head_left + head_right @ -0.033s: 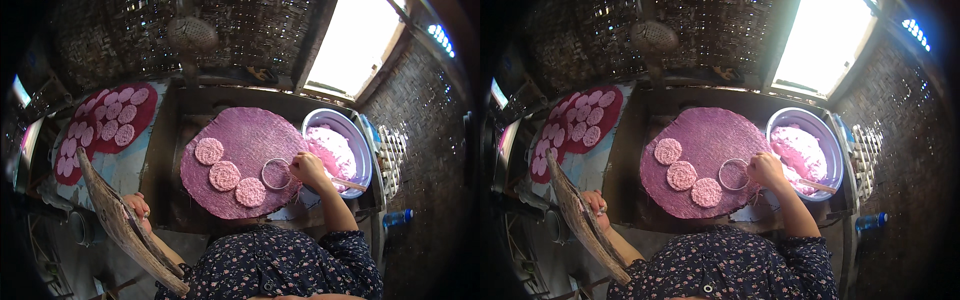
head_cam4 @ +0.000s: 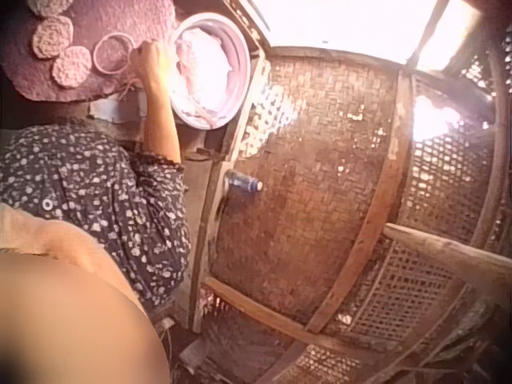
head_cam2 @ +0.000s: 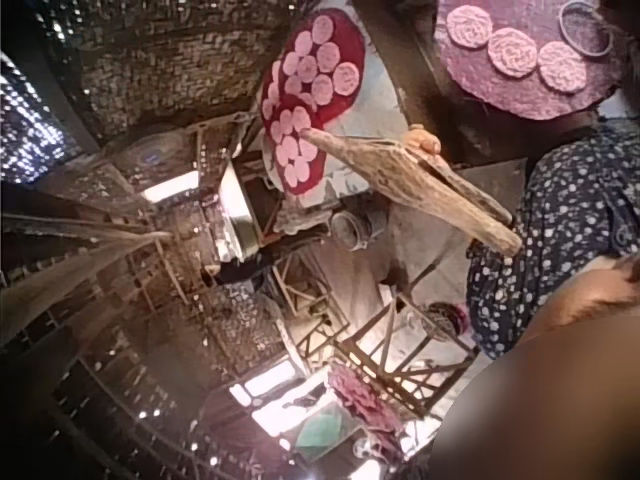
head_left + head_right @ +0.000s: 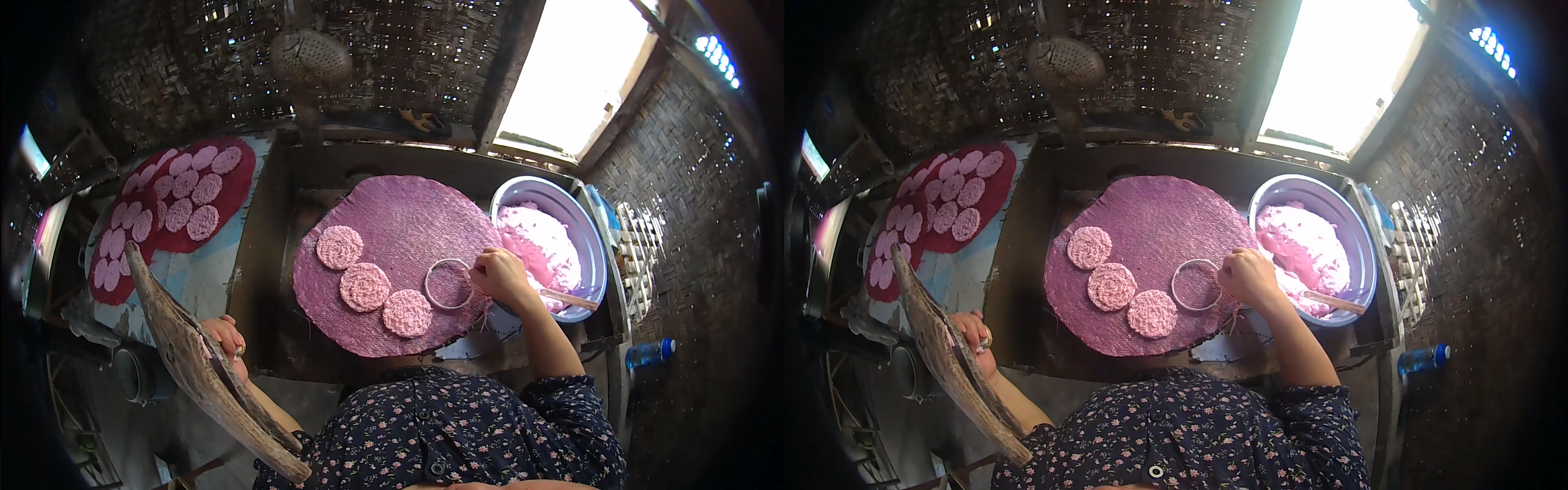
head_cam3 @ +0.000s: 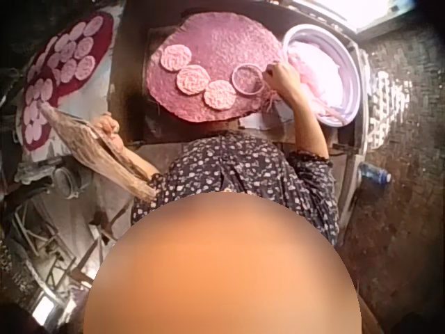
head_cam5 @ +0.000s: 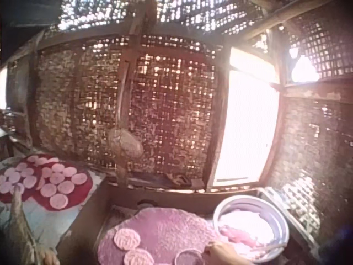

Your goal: The person scoops pink dough from a basin, places it into a wooden mold, and presses it to form round discs. The finished discs are arranged on a red mat. The person repeats this process throughout the clip.

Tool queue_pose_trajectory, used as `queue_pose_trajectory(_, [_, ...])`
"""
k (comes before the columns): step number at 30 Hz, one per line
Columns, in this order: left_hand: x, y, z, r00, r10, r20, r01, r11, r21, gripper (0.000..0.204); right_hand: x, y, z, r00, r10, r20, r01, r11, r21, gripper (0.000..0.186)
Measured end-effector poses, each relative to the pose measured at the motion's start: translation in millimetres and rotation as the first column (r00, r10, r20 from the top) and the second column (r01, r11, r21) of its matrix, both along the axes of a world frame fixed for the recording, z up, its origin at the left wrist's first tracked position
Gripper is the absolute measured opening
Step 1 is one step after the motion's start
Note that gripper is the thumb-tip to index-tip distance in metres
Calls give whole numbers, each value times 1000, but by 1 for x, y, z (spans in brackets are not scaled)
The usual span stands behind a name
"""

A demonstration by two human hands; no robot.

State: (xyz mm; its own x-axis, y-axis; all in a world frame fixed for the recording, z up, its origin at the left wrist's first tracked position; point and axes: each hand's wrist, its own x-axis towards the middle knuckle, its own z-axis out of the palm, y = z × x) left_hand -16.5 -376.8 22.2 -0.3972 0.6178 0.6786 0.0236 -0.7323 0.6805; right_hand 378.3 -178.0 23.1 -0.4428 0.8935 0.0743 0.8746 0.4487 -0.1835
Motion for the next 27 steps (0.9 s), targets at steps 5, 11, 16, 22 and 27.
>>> queue_pose_trajectory(5, [5,-8,-11,994,79,75,-85,993,80,29,2,-3,-1,1000,7,-28,-8,1000,-28,22])
queue_pose_trajectory(11, [21,-32,1,982,103,-158,-91,993,80,31,3,-24,11,994,95,-54,-86,985,149,16])
queue_pose_trajectory(16, [52,-48,24,986,73,-152,-64,996,67,30,-9,-57,4,883,469,-33,-440,850,290,23])
queue_pose_trajectory(22, [78,-65,35,982,71,-176,-63,997,53,29,-14,-58,-11,828,556,-76,-500,792,350,23])
queue_pose_trajectory(27, [85,-76,34,960,108,-260,-100,994,42,30,-16,-55,-16,802,589,-96,-536,782,318,16])
